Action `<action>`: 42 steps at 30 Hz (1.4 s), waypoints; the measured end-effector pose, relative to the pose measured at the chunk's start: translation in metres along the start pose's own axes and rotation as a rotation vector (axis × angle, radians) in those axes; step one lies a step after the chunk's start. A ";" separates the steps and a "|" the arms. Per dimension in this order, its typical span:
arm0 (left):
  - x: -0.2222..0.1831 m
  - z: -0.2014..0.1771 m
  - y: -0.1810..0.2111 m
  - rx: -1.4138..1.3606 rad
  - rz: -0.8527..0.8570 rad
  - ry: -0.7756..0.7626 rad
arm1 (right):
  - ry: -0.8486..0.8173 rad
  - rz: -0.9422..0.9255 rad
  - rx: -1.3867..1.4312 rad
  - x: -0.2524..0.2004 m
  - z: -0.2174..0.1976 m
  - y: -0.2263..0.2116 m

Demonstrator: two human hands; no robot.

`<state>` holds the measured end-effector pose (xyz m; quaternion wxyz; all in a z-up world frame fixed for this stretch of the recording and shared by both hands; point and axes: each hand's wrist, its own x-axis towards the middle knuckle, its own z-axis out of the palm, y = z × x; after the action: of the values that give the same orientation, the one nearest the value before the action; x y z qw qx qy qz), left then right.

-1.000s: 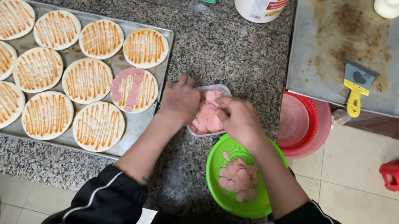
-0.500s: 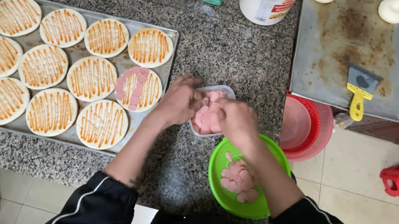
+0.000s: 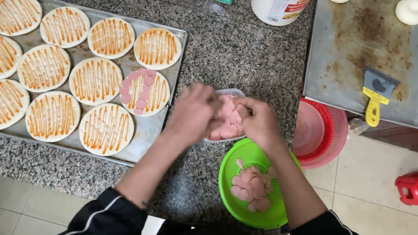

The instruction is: The person places ham slices onto small pizza dough bases on a tray, then moves to a bowl to separate more ham pieces, and finally washes the bowl in a sink.

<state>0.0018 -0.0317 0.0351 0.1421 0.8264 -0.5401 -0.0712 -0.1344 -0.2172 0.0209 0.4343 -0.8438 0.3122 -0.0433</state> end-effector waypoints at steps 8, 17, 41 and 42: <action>0.043 0.082 -0.005 0.204 0.111 -0.051 | -0.005 0.009 0.064 -0.004 -0.002 0.003; 0.025 0.012 -0.010 -0.247 -0.103 -0.133 | 0.045 0.056 0.312 -0.008 -0.015 0.002; 0.017 -0.005 0.006 -0.383 -0.127 -0.064 | -0.107 0.220 0.758 -0.028 -0.018 -0.035; 0.016 -0.009 0.006 -0.304 -0.102 -0.044 | -0.087 0.216 0.724 -0.026 -0.017 -0.030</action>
<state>0.0057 -0.0471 0.0463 0.2499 0.8199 -0.4836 -0.1773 -0.1464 -0.2018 0.0598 0.7194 -0.5988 0.3452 -0.0690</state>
